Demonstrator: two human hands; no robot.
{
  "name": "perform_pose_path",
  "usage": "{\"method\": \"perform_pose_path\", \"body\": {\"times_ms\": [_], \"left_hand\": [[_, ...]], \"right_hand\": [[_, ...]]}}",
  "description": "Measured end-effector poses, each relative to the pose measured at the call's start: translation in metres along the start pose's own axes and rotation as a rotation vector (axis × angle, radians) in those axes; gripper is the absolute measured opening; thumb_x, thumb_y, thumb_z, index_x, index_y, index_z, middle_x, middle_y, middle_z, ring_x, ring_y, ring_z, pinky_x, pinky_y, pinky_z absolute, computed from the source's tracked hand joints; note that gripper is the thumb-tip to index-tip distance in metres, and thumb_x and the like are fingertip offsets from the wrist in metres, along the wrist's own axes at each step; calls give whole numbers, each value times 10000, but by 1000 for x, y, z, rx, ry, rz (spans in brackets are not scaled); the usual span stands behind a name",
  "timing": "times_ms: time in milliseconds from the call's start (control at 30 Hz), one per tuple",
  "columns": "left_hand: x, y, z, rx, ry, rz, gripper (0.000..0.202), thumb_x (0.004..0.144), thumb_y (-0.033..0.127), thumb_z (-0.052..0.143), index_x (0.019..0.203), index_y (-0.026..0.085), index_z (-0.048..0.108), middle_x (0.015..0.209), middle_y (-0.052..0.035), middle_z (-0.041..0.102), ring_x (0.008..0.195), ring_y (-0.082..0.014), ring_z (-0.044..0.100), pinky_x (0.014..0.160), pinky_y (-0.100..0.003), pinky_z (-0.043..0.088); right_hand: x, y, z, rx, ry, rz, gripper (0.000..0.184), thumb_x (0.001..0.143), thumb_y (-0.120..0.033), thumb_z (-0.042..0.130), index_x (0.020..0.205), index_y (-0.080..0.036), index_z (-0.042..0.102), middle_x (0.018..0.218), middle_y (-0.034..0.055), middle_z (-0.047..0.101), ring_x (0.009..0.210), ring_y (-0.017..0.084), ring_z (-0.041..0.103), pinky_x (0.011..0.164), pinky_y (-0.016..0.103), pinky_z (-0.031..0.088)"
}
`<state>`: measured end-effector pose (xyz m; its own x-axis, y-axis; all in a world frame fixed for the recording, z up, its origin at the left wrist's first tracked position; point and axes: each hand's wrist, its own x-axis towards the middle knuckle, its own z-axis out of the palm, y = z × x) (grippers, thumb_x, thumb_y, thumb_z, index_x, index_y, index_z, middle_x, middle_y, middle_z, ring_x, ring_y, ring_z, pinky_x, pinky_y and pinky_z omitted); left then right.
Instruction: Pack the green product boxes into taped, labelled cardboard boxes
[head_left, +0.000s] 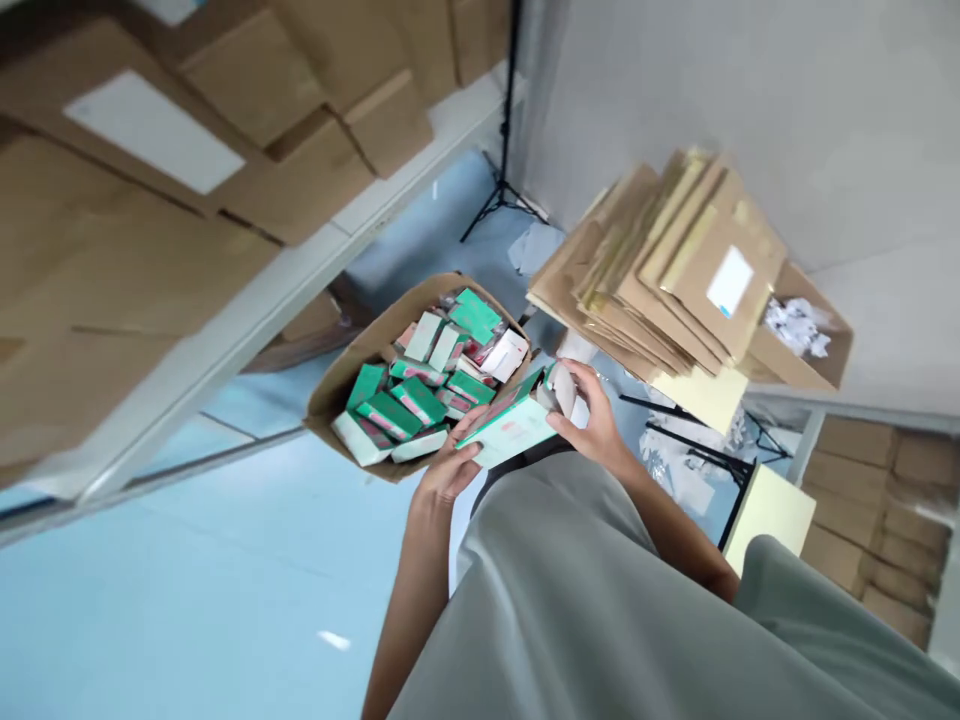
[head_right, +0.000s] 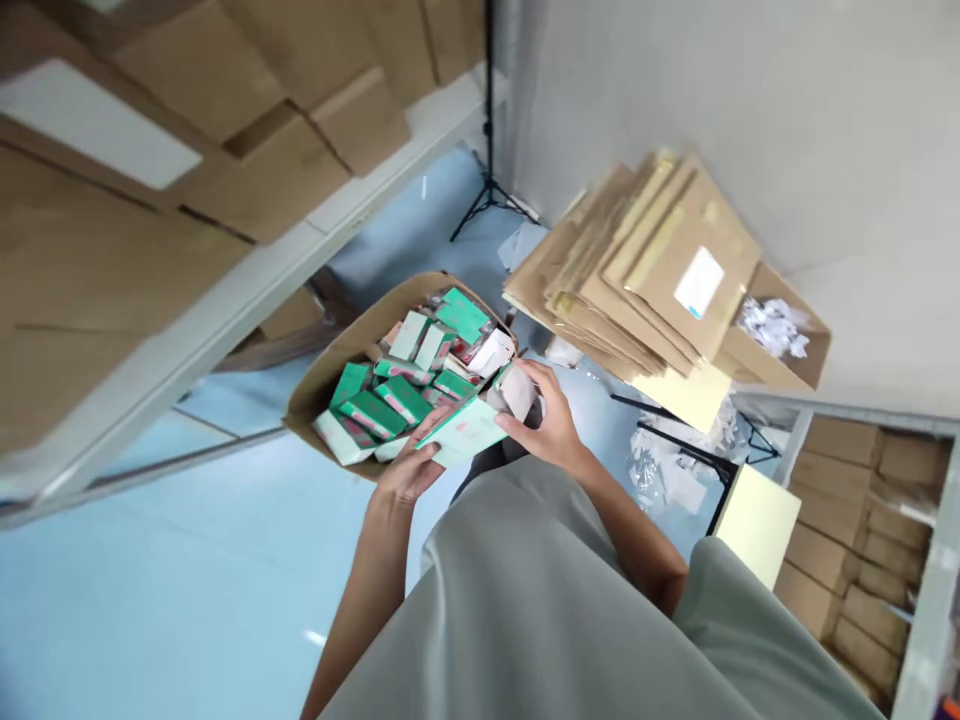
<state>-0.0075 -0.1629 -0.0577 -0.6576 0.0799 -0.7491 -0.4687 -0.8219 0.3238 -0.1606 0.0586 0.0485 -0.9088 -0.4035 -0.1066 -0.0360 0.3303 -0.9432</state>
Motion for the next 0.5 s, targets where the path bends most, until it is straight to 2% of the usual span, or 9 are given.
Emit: {"method": "perform_pose_path", "body": {"times_ms": [133, 267, 333, 400, 500], "left_hand": [[-20, 10, 54, 220, -68, -77, 1171, 446, 436, 1152, 1525, 282, 725, 1383, -190, 822, 1335, -467, 764, 1138, -546, 640], [-30, -3, 117, 389, -150, -122, 1103, 442, 416, 1141, 1469, 290, 758, 1380, -181, 825, 1309, -480, 772, 1108, -559, 649], [-33, -21, 148, 475, -196, -148, 1021, 460, 389, 1129, 1417, 293, 788, 1390, -171, 822, 1312, -482, 768, 1098, -557, 652], [-33, -48, 181, 574, -242, -186, 938, 472, 358, 1118, 1357, 288, 813, 1371, -163, 828, 1297, -481, 773, 1062, -540, 667], [-31, -104, 231, 726, -318, -278, 903, 460, 324, 1112, 1312, 280, 815, 1356, -165, 831, 1251, -470, 790, 974, -495, 691]], "right_hand": [[-42, -42, -58, -123, 138, -158, 518, 1092, -488, 714, 1562, -286, 628, 1505, 170, 727, 1442, 302, 692, 1185, 497, 622], [-101, -56, -106, -235, 327, -180, 346, 1085, -372, 705, 1417, -278, 726, 1453, 170, 758, 1372, 294, 749, 1169, 503, 638], [-139, -55, -129, -289, 433, -157, 303, 1072, -334, 687, 1361, -269, 750, 1452, 171, 758, 1327, 279, 776, 1130, 469, 663], [-182, -51, -153, -359, 563, -149, 309, 1065, -287, 645, 1356, -265, 744, 1428, 162, 773, 1313, 269, 789, 1113, 443, 677], [-253, -40, -190, -475, 771, -138, 384, 1058, -216, 593, 1429, -238, 689, 1397, 161, 800, 1404, 284, 759, 1155, 454, 669]]}}
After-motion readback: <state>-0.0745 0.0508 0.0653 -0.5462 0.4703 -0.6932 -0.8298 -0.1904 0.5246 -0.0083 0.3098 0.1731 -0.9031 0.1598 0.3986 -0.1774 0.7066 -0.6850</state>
